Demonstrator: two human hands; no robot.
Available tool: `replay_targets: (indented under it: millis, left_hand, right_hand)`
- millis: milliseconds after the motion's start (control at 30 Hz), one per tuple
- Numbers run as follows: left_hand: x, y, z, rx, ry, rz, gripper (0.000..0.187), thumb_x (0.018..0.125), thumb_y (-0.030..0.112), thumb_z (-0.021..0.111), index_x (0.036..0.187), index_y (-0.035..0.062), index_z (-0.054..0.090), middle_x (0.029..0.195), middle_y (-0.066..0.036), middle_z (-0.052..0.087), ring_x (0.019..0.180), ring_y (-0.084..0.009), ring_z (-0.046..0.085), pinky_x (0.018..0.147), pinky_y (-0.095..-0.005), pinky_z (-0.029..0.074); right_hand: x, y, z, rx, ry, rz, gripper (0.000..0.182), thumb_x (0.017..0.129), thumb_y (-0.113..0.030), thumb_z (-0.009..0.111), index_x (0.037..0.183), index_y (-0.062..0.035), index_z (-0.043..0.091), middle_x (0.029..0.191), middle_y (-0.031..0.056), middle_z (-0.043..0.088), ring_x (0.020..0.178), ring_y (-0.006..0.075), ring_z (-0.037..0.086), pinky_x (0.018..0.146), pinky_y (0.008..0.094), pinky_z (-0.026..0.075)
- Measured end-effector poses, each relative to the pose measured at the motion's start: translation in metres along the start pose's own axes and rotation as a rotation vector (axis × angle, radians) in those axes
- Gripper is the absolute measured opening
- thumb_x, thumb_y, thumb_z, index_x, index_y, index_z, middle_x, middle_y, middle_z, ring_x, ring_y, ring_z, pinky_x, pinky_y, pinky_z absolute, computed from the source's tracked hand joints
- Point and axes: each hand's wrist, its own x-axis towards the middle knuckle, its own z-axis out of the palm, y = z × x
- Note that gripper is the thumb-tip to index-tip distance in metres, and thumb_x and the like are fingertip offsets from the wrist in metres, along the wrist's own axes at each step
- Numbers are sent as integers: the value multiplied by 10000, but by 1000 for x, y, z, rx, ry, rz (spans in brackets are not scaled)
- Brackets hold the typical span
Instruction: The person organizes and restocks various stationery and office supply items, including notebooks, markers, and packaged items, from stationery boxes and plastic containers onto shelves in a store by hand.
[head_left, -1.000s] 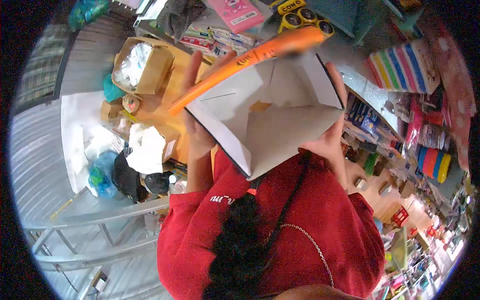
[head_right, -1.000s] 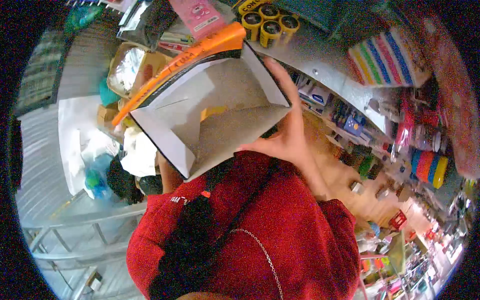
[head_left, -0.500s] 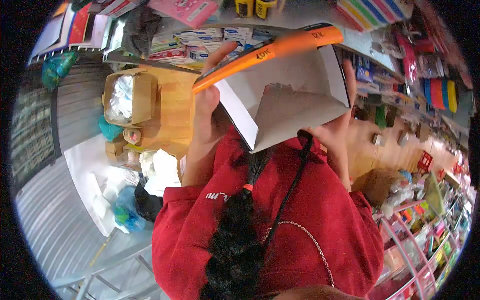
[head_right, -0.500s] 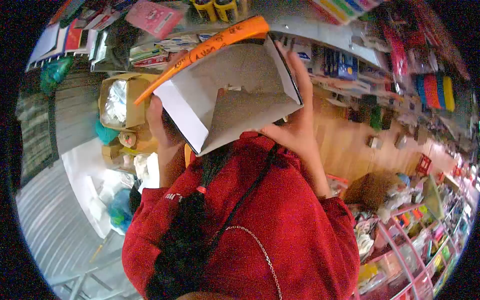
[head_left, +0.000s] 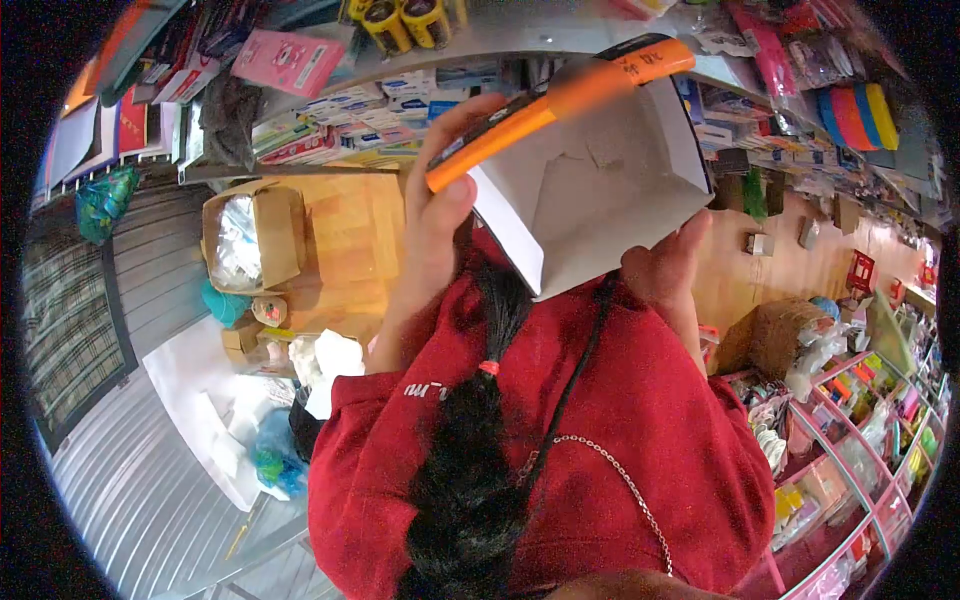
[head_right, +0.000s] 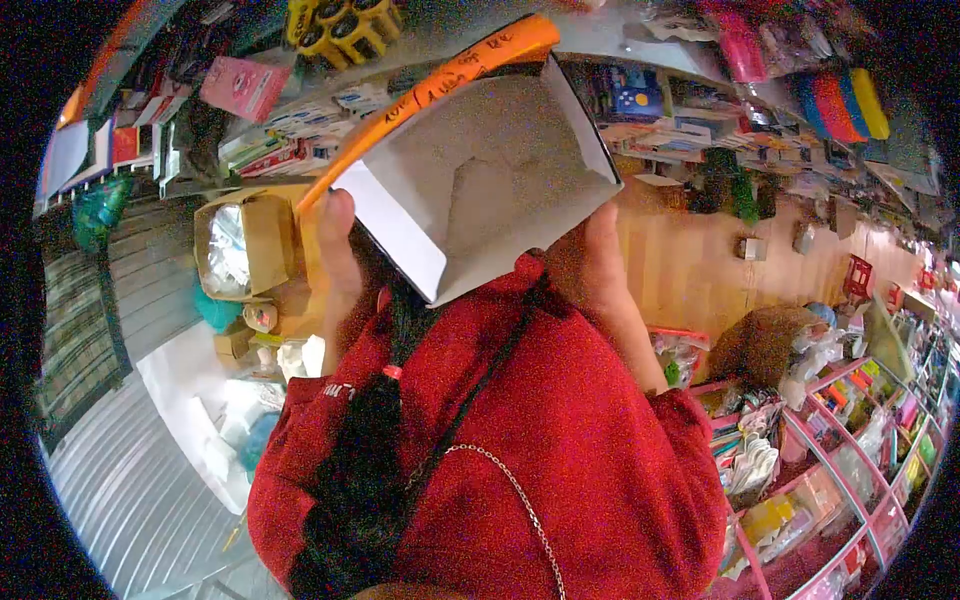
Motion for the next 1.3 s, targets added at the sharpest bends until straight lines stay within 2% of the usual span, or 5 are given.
replay_targets:
  millis: [300,567,867,1067,1300]
  left_hand:
    - [25,-13,30,150,-116,-20,737,757,495,588,1283,4,431,1220,-134,510,1136,-200,479,970,-312,342]
    - [22,-26,40,237,119,54,804,743,522,639,1296,-17,412,1261,-142,480,1189,-225,441,1019,-339,297]
    - [6,-10,18,331,355,95,829,770,526,657,1319,-42,405,1269,-126,490,1158,-194,463,984,-321,337]
    - [33,34,-27,376,194,142,738,791,335,719,1332,-35,379,1209,-82,516,1060,-140,503,880,-263,408]
    - [88,96,-54,857,58,119,535,761,338,735,1101,-4,503,919,-100,577,833,-172,544,730,-290,448]
  right_hand:
    - [25,-31,-29,-156,70,57,918,731,-687,580,1397,-136,270,1315,46,424,1153,235,460,778,370,447]
    - [58,-67,-22,-428,59,75,739,849,-472,586,1414,-130,253,1242,66,478,1053,171,503,771,309,487]
    - [86,-97,33,-446,-277,90,658,888,-259,595,1424,-105,246,1276,120,478,1096,195,500,804,328,511]
    - [128,-90,83,-518,-135,111,751,833,-388,644,1392,-31,292,1101,120,536,932,211,568,689,341,555]
    - [173,-78,119,-602,-30,74,559,777,-517,639,1080,-52,570,966,76,570,737,188,600,566,318,564]
